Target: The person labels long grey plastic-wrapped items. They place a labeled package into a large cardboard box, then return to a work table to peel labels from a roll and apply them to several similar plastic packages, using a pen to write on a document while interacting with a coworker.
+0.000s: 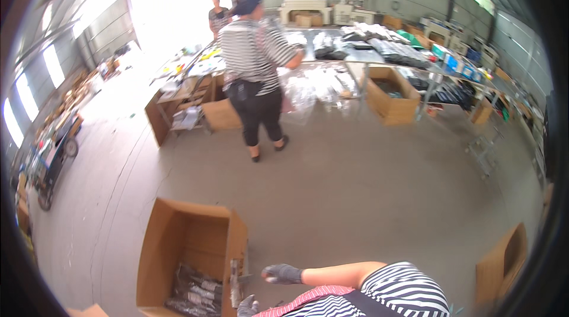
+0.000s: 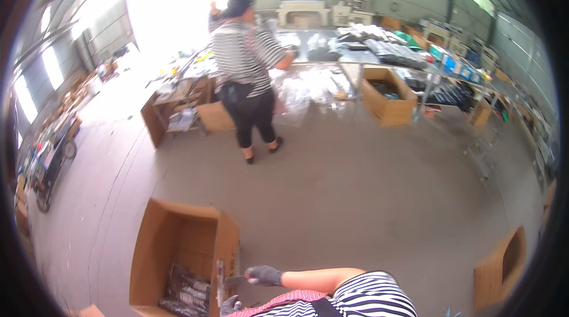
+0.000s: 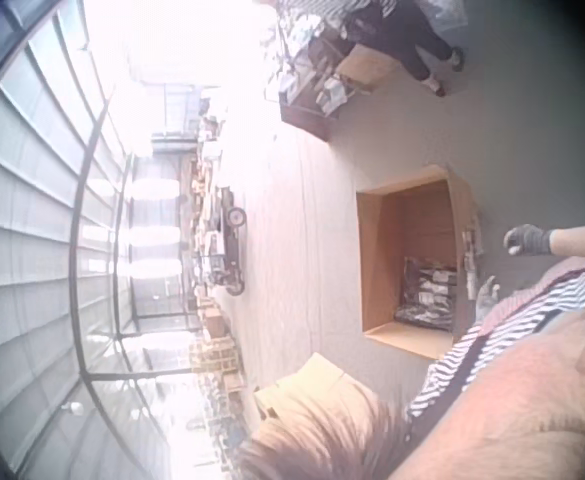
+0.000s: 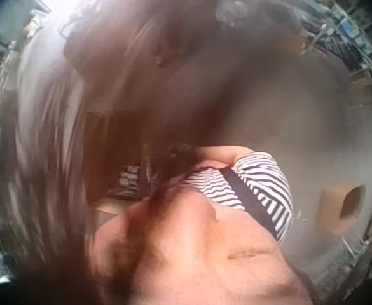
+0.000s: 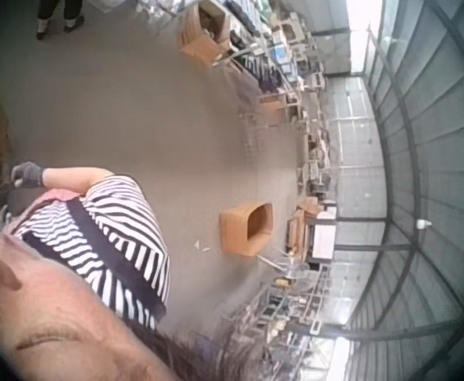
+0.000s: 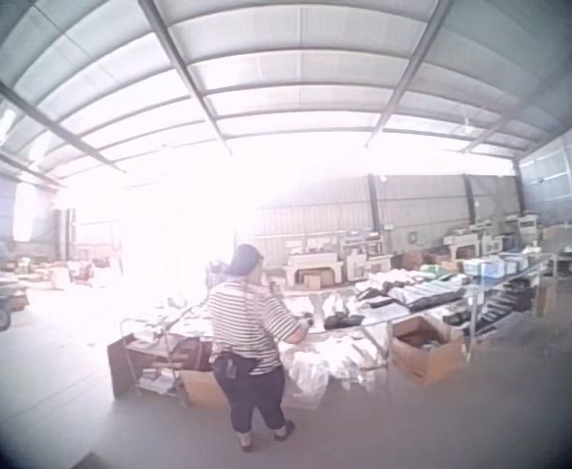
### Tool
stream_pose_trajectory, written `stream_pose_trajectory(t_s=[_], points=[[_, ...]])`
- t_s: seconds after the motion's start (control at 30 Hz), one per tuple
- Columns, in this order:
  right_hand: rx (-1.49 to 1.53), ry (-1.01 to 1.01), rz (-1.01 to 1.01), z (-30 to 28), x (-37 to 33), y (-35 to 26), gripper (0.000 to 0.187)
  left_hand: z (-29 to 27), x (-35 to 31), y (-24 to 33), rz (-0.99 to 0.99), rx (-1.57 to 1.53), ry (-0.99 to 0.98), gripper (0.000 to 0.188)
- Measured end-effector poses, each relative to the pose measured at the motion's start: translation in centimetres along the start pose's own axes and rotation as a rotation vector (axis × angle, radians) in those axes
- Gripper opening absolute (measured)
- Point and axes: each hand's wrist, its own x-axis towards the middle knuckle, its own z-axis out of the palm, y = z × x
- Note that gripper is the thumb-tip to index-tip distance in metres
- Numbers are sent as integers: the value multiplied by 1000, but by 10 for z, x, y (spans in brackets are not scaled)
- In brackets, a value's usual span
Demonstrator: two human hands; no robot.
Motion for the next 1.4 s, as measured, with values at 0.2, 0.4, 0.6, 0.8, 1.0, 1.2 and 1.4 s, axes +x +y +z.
stream_pose_trajectory(t_s=[0.2, 0.4, 0.6, 0.8, 1.0, 1.2, 1.4], points=[[-6, 356, 479, -169, -294, 102, 29, 75, 52, 146, 80, 163, -395, 71], [83, 1025, 990, -272, -422, 84, 27, 82, 121, 198, 5, 305, -425, 60], [99, 929, 711, -336, -353, 105, 29, 138, 223, 228, -79, 365, -492, 51], [138, 692, 678, -438, -296, 153, 30, 147, 366, 241, -177, 500, -449, 45], [146, 610, 1000, -529, -299, 206, 28, 158, 569, 338, -75, 730, -369, 42], [164, 588, 1191, -606, -310, 261, 27, 220, 687, 568, 287, 490, -234, 40], [26, 334, 1246, -706, -313, 347, 28, 292, 786, 543, 341, 492, -213, 32]])
